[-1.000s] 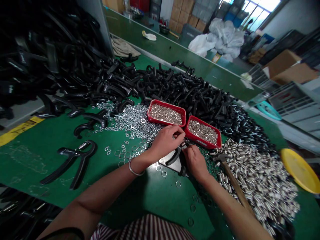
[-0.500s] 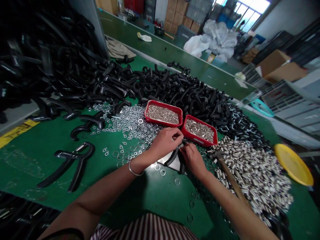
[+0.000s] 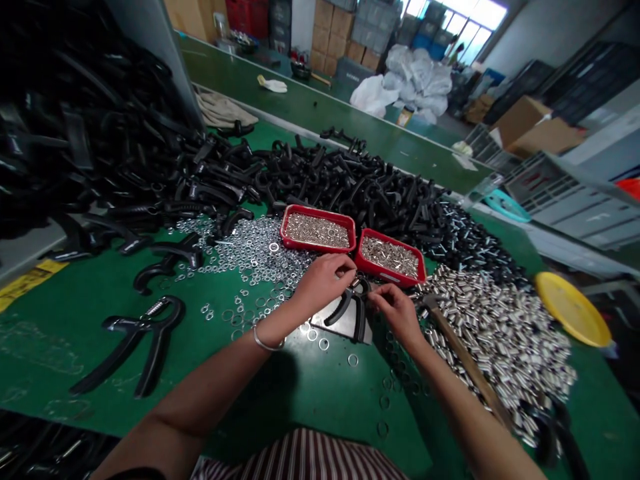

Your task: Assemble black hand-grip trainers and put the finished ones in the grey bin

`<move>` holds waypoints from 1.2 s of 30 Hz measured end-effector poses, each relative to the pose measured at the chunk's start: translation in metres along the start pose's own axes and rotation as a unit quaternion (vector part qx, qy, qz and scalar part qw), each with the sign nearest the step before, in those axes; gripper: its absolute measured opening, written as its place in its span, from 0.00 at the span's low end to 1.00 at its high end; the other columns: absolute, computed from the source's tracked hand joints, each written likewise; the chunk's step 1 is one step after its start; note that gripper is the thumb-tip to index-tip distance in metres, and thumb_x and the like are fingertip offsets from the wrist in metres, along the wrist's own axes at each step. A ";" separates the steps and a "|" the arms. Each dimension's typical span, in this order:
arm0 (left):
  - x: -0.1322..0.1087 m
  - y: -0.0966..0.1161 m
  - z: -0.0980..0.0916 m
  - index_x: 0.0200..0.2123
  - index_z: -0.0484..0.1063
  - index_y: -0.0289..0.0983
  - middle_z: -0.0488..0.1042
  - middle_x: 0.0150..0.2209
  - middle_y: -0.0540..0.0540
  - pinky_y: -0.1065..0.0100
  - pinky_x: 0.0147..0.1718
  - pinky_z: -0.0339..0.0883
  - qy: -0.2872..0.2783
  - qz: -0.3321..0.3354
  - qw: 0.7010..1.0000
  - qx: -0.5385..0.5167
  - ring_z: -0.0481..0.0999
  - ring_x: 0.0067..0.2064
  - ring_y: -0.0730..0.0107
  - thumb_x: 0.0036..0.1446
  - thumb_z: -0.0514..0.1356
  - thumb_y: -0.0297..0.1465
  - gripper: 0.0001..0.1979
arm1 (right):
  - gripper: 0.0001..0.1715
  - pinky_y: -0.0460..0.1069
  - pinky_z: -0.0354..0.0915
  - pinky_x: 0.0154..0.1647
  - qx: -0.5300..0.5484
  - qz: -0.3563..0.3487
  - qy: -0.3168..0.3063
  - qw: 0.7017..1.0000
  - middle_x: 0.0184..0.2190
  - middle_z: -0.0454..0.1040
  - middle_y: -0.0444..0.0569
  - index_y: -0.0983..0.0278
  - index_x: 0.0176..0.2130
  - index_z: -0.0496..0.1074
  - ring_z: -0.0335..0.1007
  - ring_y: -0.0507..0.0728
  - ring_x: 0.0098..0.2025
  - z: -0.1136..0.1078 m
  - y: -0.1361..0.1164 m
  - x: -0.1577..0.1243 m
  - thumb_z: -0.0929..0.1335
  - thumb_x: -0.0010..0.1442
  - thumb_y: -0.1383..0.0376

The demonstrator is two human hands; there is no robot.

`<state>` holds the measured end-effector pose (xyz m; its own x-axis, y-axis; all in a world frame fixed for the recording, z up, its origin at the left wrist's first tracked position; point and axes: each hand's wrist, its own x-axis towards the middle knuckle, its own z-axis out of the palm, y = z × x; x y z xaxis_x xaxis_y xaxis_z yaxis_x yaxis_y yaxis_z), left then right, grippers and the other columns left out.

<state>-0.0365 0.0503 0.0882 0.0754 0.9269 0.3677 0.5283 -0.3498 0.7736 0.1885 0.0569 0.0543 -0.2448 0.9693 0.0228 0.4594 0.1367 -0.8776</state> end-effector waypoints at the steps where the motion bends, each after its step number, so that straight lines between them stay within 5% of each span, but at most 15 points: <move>1: 0.000 -0.002 0.002 0.35 0.75 0.39 0.79 0.37 0.48 0.60 0.46 0.66 -0.018 0.009 0.999 0.032 0.75 0.41 0.64 0.60 0.59 0.27 0.05 | 0.16 0.50 0.69 0.29 0.006 0.005 -0.005 1.000 0.28 0.75 0.46 0.62 0.34 0.72 0.70 0.56 0.27 0.001 0.000 -0.001 0.70 0.60 0.52; 9: -0.008 -0.017 0.019 0.31 0.75 0.38 0.78 0.33 0.43 0.56 0.44 0.60 -0.127 0.032 0.964 0.231 0.73 0.41 0.57 0.62 0.56 0.28 0.10 | 0.12 0.55 0.69 0.44 -0.173 -0.184 0.013 0.968 0.36 0.73 0.51 0.61 0.35 0.73 0.71 0.59 0.40 0.017 -0.001 0.004 0.66 0.67 0.58; 23: -0.007 -0.018 0.019 0.31 0.75 0.37 0.79 0.35 0.43 0.57 0.44 0.61 -0.133 0.005 0.966 0.223 0.74 0.41 0.57 0.62 0.55 0.28 0.10 | 0.12 0.54 0.66 0.39 -0.410 -0.239 -0.027 0.879 0.35 0.71 0.54 0.62 0.37 0.73 0.67 0.62 0.40 0.021 -0.004 0.007 0.62 0.70 0.63; 28: -0.009 -0.018 0.020 0.32 0.76 0.37 0.79 0.36 0.43 0.57 0.45 0.61 -0.128 0.007 0.966 0.224 0.74 0.41 0.57 0.62 0.56 0.29 0.09 | 0.12 0.54 0.68 0.42 -0.348 -0.236 -0.060 0.905 0.35 0.70 0.53 0.62 0.37 0.73 0.68 0.61 0.40 0.022 -0.012 0.013 0.62 0.70 0.63; 32: -0.008 -0.018 0.017 0.32 0.76 0.38 0.79 0.34 0.43 0.57 0.45 0.61 -0.104 0.015 0.972 0.210 0.74 0.40 0.58 0.62 0.56 0.29 0.10 | 0.16 0.55 0.70 0.45 -0.246 -0.206 -0.079 0.944 0.45 0.71 0.54 0.60 0.54 0.69 0.71 0.60 0.43 -0.007 -0.007 0.004 0.64 0.69 0.60; 34: -0.006 -0.017 0.013 0.34 0.76 0.39 0.79 0.34 0.45 0.57 0.45 0.60 -0.072 0.021 0.978 0.195 0.74 0.41 0.58 0.63 0.56 0.31 0.09 | 0.21 0.56 0.70 0.44 -0.279 -0.176 -0.015 0.944 0.48 0.71 0.56 0.60 0.58 0.66 0.71 0.60 0.42 -0.040 0.005 -0.012 0.64 0.68 0.58; 36: -0.004 -0.016 0.009 0.35 0.76 0.39 0.79 0.35 0.46 0.57 0.45 0.60 -0.049 0.021 0.982 0.180 0.74 0.42 0.58 0.63 0.57 0.32 0.08 | 0.18 0.59 0.68 0.45 -0.388 -0.150 0.074 0.906 0.45 0.72 0.59 0.63 0.52 0.69 0.70 0.63 0.42 -0.080 0.023 -0.034 0.62 0.69 0.57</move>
<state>-0.0378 0.0535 0.0695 0.1748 0.9277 0.3298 0.7861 -0.3332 0.5205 0.2758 0.0432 0.0712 -0.3667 0.8741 0.3186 0.8676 0.4449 -0.2221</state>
